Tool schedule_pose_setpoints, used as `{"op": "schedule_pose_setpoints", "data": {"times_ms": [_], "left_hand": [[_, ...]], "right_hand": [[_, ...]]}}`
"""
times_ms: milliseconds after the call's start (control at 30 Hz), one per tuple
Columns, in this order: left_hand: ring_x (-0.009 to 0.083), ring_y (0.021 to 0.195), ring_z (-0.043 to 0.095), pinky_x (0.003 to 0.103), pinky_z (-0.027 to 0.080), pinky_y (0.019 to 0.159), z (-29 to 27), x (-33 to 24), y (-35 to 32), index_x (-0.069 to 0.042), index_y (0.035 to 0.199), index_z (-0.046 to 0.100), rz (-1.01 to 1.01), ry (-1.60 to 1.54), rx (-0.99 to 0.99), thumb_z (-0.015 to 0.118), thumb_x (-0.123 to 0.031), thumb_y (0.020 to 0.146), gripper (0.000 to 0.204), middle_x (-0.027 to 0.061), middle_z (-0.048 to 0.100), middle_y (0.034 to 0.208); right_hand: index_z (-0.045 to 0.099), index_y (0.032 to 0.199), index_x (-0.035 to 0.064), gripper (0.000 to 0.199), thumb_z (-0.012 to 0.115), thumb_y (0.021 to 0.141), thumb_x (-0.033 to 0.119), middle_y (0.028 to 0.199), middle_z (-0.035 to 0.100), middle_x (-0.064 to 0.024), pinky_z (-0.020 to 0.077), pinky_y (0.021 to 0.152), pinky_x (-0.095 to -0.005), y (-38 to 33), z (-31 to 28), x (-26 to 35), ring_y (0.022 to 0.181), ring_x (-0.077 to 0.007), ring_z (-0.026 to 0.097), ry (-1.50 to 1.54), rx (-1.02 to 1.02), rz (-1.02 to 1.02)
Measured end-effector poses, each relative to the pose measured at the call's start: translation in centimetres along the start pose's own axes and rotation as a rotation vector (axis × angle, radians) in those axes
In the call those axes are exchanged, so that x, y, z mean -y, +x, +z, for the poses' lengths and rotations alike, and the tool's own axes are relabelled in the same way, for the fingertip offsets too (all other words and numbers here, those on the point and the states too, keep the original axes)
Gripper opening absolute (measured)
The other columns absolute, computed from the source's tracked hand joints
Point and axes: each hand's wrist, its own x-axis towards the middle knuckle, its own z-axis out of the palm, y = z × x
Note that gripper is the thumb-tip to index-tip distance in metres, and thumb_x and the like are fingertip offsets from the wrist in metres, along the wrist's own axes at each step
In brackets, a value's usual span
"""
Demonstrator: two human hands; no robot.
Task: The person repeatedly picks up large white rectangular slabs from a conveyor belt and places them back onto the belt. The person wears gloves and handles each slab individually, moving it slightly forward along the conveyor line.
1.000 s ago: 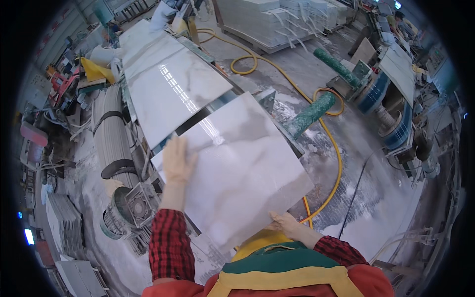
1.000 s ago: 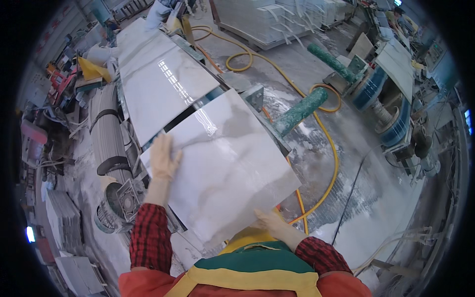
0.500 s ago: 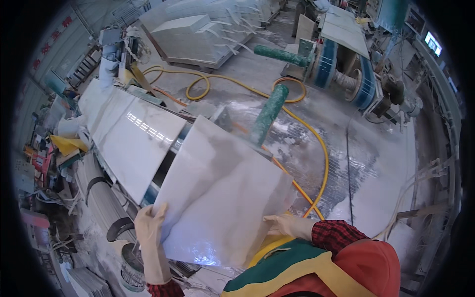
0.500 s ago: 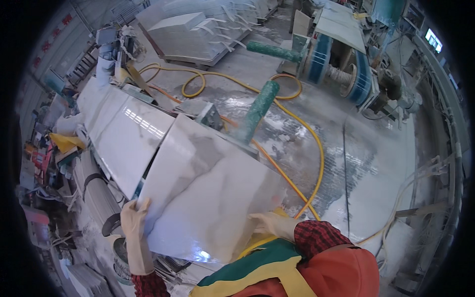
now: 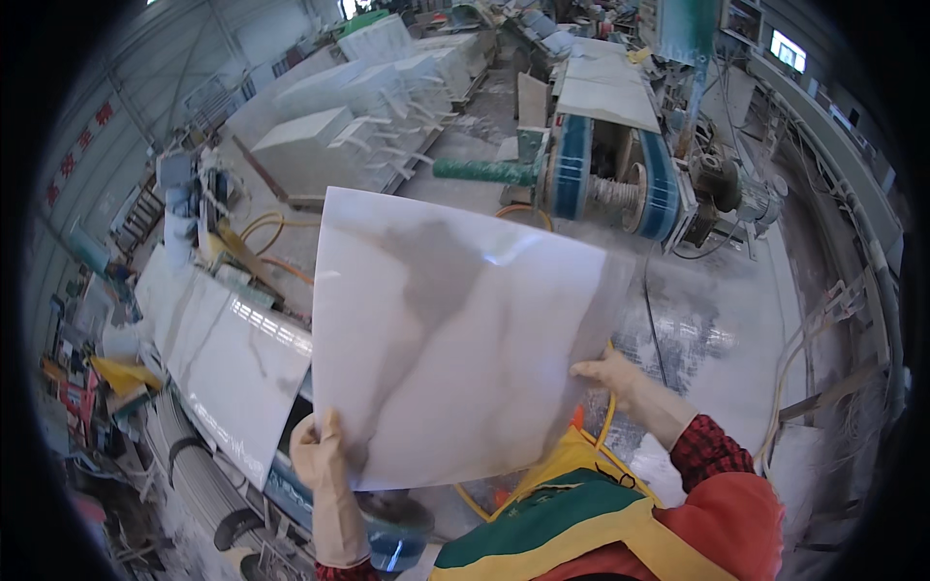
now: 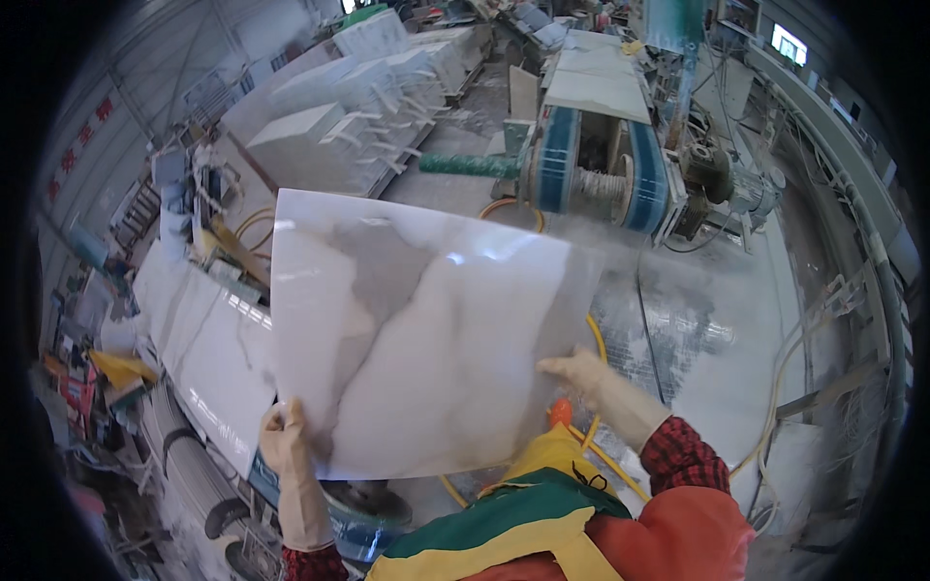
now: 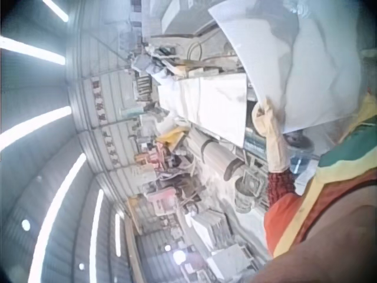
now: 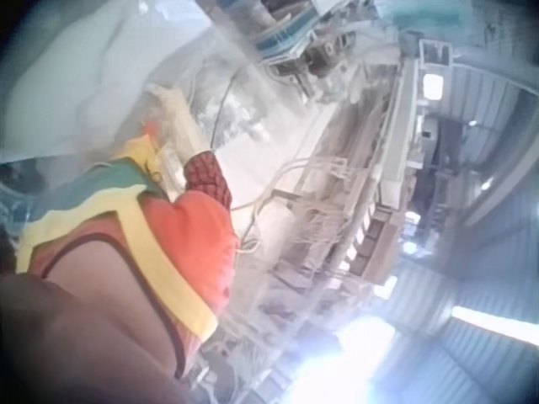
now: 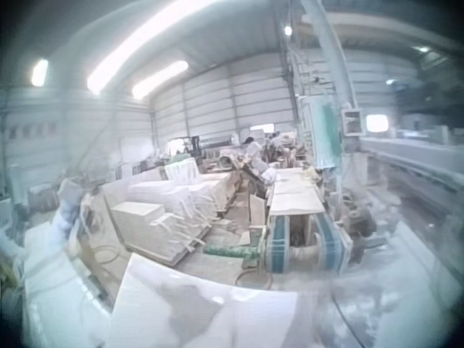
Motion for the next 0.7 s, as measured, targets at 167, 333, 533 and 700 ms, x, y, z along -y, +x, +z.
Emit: {"op": "schedule_pose_setpoints", "data": {"times_ms": [167, 333, 533, 700], "left_hand": [[0.0095, 0.073, 0.060, 0.028, 0.048, 0.066, 15.4, 0.0, 1.8, 0.000, 0.089, 0.074, -0.169, 0.003, 0.175, 0.079, -0.045, 0.103, 0.047, 0.0005, 0.071, 0.081], [0.0140, 0.077, 0.067, 0.031, 0.054, 0.071, 29.4, 1.2, 1.6, 0.001, 0.100, 0.078, -0.351, -0.040, 0.266, 0.077, -0.053, 0.101, 0.054, 0.0052, 0.077, 0.091], [0.0242, 0.103, 0.076, 0.038, 0.056, 0.094, 40.7, 2.7, 4.0, 0.000, 0.131, 0.079, -0.333, 0.392, 0.460, 0.064, -0.059, 0.103, 0.067, 0.0131, 0.082, 0.114], [0.0321, 0.121, 0.073, 0.042, 0.052, 0.107, 50.4, -1.3, 6.4, -0.002, 0.138, 0.075, -0.288, 0.542, 0.587, 0.057, -0.063, 0.103, 0.073, 0.0188, 0.078, 0.130]], "right_hand": [[0.068, 0.135, -0.0006, 0.049, 0.085, 0.091, 0.011, 0.122, 0.076, -0.0122, 0.0566, 0.099, -0.0380, 2.4, -10.3, 9.8, 0.110, -0.0226, 0.072, -0.022, -0.122, -0.270], [0.071, 0.130, 0.0040, 0.043, 0.087, 0.091, 0.016, 0.113, 0.077, -0.0107, 0.0586, 0.086, -0.0362, 3.6, -18.1, 15.1, 0.103, -0.0212, 0.073, 0.150, -0.200, -0.241], [0.071, 0.135, 0.0085, 0.040, 0.080, 0.099, 0.024, 0.119, 0.078, -0.0074, 0.0613, 0.083, -0.0402, 13.0, -26.5, 11.2, 0.101, -0.0208, 0.075, 0.372, -0.401, -0.128], [0.064, 0.144, 0.0048, 0.055, 0.082, 0.098, 0.030, 0.130, 0.075, -0.0123, 0.0595, 0.093, -0.0413, 20.1, -31.6, 11.6, 0.111, -0.0242, 0.073, 0.392, -0.484, -0.111]]}}
